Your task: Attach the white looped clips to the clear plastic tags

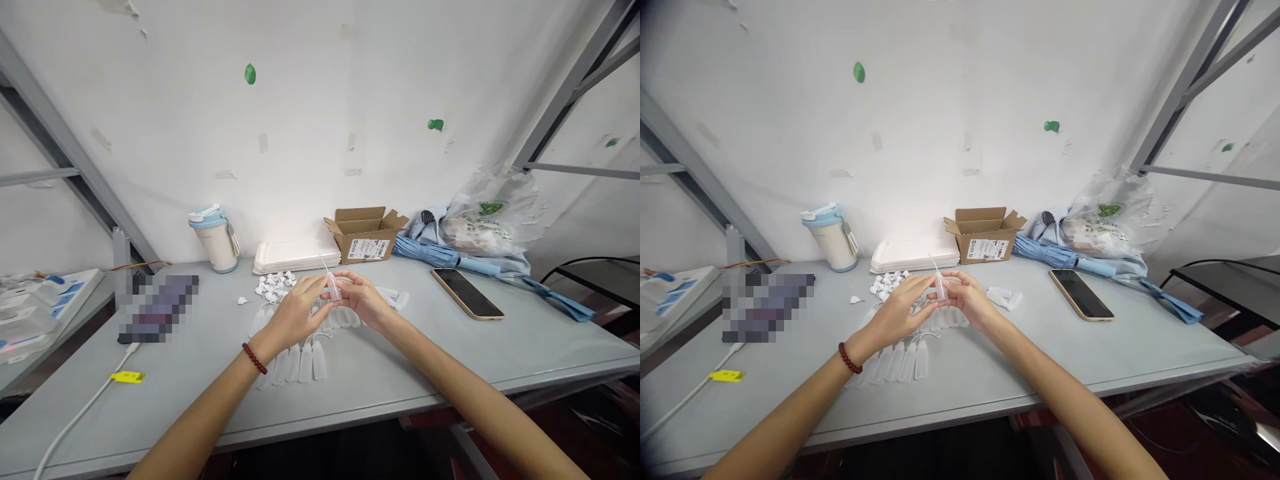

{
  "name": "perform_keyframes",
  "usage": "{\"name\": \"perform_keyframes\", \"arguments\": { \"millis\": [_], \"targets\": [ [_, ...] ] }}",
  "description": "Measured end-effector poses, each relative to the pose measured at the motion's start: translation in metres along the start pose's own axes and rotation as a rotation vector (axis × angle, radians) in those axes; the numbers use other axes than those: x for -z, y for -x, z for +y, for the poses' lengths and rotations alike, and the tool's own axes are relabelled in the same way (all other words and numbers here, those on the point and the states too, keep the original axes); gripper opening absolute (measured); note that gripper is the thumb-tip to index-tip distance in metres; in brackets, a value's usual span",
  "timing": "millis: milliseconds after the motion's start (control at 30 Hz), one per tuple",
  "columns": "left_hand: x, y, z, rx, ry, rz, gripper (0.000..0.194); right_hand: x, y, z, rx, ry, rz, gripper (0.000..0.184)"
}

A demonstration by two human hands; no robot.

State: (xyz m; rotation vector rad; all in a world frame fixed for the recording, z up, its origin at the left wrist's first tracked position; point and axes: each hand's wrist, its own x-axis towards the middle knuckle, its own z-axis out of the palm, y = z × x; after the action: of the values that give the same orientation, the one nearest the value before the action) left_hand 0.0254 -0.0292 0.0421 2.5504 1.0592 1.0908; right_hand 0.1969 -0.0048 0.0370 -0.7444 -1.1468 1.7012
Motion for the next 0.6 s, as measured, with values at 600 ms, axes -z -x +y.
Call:
{"name": "perform_keyframes", "arguments": {
  "millis": [600],
  "targets": [
    [-0.0011, -0.0008, -0.0009, 0.115, 0.001, 0.026, 0.041, 0.002, -0.0014, 0.0038, -0.049, -0.001, -0.083, 0.025]
  ]
}}
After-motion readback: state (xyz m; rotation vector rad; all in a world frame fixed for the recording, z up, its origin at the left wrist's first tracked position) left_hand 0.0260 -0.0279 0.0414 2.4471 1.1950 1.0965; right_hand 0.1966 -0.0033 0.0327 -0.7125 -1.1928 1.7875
